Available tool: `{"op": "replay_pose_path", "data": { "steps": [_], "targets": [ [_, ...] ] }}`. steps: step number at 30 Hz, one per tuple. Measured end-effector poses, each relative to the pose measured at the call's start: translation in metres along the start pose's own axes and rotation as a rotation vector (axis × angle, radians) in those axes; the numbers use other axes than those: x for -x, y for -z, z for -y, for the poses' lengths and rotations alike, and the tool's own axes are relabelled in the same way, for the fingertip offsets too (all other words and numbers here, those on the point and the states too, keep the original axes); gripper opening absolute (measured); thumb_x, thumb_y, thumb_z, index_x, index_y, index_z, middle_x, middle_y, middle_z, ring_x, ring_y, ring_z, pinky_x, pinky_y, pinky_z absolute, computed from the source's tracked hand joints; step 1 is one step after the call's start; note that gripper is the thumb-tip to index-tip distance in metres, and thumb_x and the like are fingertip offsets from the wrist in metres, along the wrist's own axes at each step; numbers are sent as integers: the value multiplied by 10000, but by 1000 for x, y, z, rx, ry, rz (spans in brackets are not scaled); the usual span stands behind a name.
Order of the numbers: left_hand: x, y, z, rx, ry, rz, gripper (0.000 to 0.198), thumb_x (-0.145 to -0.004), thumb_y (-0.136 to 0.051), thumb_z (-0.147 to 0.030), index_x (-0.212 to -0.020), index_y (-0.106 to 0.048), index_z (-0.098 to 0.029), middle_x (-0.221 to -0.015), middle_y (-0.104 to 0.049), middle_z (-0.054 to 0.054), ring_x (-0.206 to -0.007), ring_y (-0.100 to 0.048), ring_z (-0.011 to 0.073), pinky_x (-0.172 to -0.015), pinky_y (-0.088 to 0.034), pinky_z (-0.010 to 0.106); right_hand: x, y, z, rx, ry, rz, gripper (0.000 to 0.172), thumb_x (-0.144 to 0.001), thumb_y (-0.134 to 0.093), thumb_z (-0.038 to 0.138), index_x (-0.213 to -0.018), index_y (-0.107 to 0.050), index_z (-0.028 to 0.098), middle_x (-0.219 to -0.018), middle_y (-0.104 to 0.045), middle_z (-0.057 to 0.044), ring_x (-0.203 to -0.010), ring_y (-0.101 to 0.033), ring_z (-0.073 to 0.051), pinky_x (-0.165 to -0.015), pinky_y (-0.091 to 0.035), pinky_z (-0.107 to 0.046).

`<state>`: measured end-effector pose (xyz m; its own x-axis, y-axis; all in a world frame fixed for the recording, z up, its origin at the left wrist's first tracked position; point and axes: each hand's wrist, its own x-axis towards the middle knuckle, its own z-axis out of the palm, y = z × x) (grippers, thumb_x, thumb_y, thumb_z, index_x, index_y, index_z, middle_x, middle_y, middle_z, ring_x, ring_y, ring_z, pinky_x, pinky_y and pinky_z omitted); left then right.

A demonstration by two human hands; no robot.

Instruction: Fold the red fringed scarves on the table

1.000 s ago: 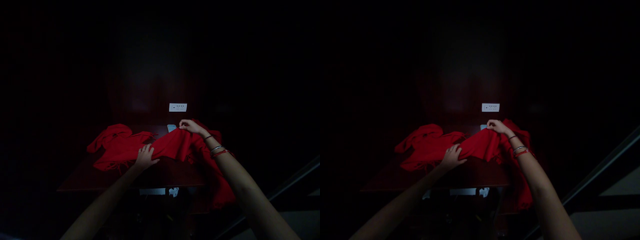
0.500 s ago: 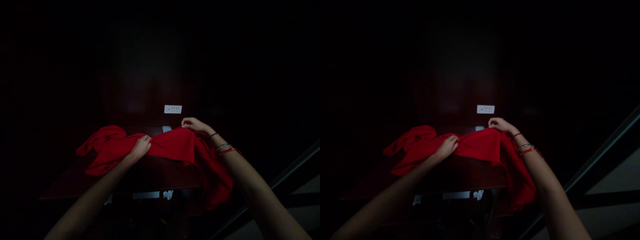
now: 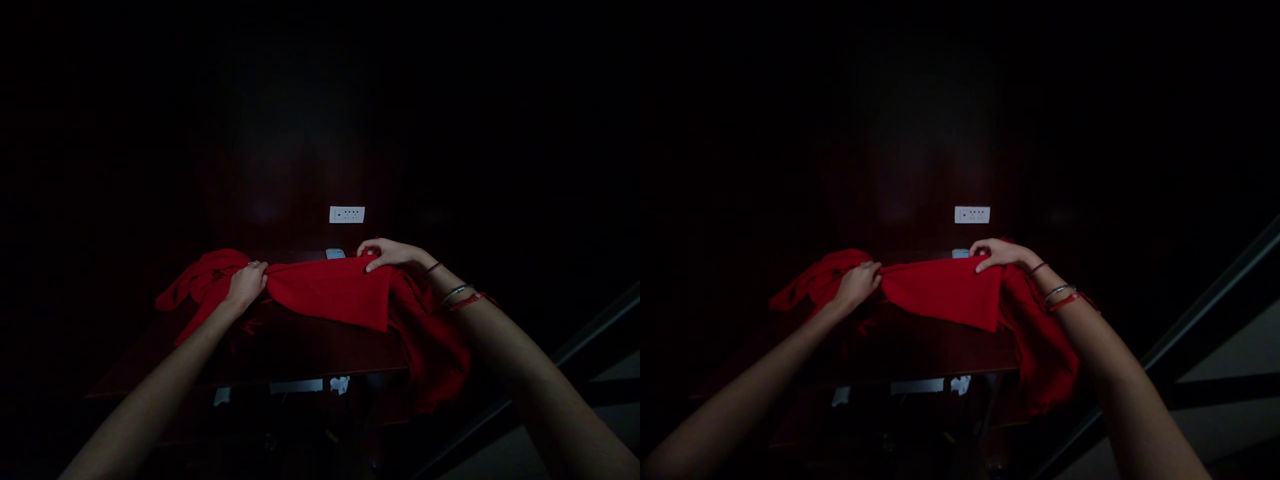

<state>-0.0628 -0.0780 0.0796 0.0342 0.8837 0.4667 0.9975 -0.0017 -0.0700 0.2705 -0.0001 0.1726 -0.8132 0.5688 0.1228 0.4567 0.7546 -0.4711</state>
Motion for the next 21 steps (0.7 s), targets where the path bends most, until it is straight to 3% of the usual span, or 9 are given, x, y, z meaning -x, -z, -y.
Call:
{"op": "replay_pose_path", "data": {
  "steps": [5, 11, 14, 18, 21],
  "targets": [
    [-6, 1, 11, 51, 161, -27, 224, -677, -374, -118, -879, -461, -163, -848, -539, 70, -772, -532, 190, -623, -413, 261, 8, 23, 24, 198, -36, -1, 353, -619, -576, 421, -836, -583, 143, -768, -582, -19, -661, -490, -121, -577, -336, -223],
    [-25, 2, 8, 100, 215, -84, 312, -632, -386, -94, -929, -452, -164, -889, -540, 87, -795, -529, 209, -605, -403, 266, 20, 78, 39, 486, -109, -154, 259, -754, -462, 352, -749, -595, 130, -653, -574, -24, -567, -467, -91, -542, -319, -217],
    [-37, 10, 20, 112, 235, -23, 291, -614, -377, -86, -868, -494, -167, -854, -565, 79, -780, -539, 203, -611, -392, 253, 33, 109, 26, 660, -243, -251, 211, -763, -469, 311, -745, -602, 148, -674, -583, -34, -555, -472, -84, -553, -337, -219],
    [-44, 21, 50, 236, 133, 124, 200, -628, -366, -111, -742, -514, -181, -726, -585, 12, -700, -541, 146, -605, -376, 201, 52, 137, -12, 802, -486, -357, 120, -683, -575, 224, -609, -614, 138, -561, -565, -28, -460, -440, -64, -536, -348, -240],
    [-43, 24, 63, 232, 62, 183, 177, -618, -387, -138, -733, -512, -190, -718, -584, -9, -679, -535, 132, -591, -373, 187, 60, 137, -42, 776, -456, -638, 165, -622, -623, 202, -478, -582, 130, -443, -526, -9, -388, -421, -49, -489, -344, -222]
  ]
}}
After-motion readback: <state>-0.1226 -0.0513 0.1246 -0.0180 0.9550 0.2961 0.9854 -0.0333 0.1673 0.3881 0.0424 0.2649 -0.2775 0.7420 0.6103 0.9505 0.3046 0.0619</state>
